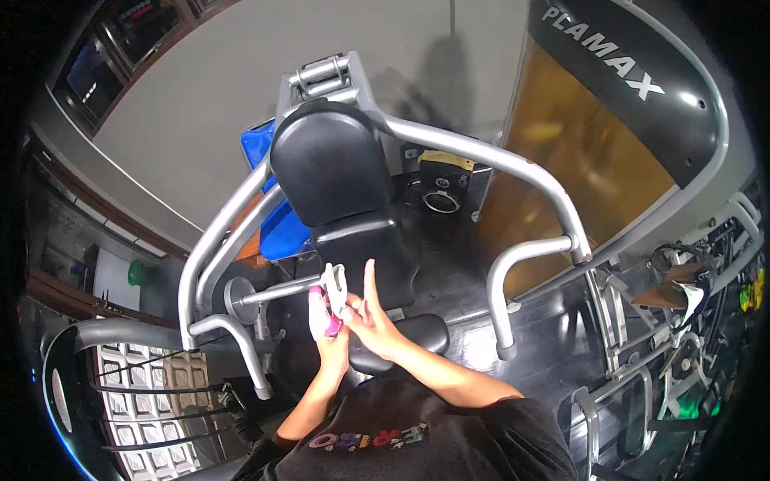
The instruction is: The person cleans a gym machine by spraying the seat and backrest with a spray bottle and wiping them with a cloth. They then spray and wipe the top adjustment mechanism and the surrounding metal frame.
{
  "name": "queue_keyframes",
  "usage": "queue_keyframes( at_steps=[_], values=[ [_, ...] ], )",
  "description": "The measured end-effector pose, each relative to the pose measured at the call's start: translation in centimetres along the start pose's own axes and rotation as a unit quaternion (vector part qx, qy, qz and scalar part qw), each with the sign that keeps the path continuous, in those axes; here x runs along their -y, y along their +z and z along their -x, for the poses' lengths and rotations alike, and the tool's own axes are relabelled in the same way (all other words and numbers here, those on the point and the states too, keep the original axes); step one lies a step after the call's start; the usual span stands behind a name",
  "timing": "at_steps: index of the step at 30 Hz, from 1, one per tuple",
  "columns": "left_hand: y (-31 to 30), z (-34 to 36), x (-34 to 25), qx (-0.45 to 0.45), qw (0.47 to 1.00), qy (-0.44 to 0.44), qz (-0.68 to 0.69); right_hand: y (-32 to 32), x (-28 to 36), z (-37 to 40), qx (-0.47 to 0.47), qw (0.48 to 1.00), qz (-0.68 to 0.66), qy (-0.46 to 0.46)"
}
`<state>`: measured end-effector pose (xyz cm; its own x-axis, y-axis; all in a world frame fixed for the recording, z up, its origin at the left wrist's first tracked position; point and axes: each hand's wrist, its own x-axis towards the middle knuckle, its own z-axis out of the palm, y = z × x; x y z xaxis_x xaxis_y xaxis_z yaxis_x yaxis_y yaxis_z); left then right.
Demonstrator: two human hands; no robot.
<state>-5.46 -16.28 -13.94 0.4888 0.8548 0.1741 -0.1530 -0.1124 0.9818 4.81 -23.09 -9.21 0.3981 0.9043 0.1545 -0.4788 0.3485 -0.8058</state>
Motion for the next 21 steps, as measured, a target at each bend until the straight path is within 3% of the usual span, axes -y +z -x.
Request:
queue_keyframes(
  at_steps=[4, 6, 8, 10, 12, 14, 16, 18, 21],
  values=[
    [-1.1, -0.5, 0.2, 0.023, 0.999, 0.03, -0.009, -1.2, 0.0, -0.4, -0.014, 0.993, -0.093, 0.076],
    [-1.7, -1.0, -0.2, 0.084, 0.981, 0.095, -0.147, -0.9, -0.7, -0.9, -0.031, 0.995, -0.087, 0.039],
    [-1.6, -0.9, -1.4, 0.081, 0.984, 0.072, -0.141, -0.6, -1.5, -0.7, -0.057, 0.991, -0.102, 0.058],
    [-2.1, -0.9, -2.0, 0.124, 0.951, 0.079, -0.273, -1.5, -2.9, -0.7, -0.111, 0.965, -0.186, 0.147],
    [-2.5, -0.6, -1.4, 0.135, 0.942, 0.094, -0.293, -2.6, -3.6, -0.7, -0.109, 0.955, -0.222, 0.162],
    [-3.3, -0.4, 0.5, 0.137, 0.967, 0.064, -0.203, -3.8, -3.7, -0.7, -0.169, 0.936, -0.248, 0.186],
    [-2.8, -0.1, 1.2, 0.125, 0.982, 0.034, -0.141, -5.6, -3.6, -0.8, -0.217, 0.926, -0.269, 0.15],
    [-2.1, -0.2, 1.6, 0.076, 0.992, -0.099, 0.037, -8.7, -4.9, -0.2, -0.268, 0.92, -0.273, 0.09],
    [-1.7, -1.5, 2.9, 0.102, 0.985, -0.139, -0.003, -13.4, -5.5, 2.0, -0.287, 0.946, -0.137, 0.068]
  ],
)
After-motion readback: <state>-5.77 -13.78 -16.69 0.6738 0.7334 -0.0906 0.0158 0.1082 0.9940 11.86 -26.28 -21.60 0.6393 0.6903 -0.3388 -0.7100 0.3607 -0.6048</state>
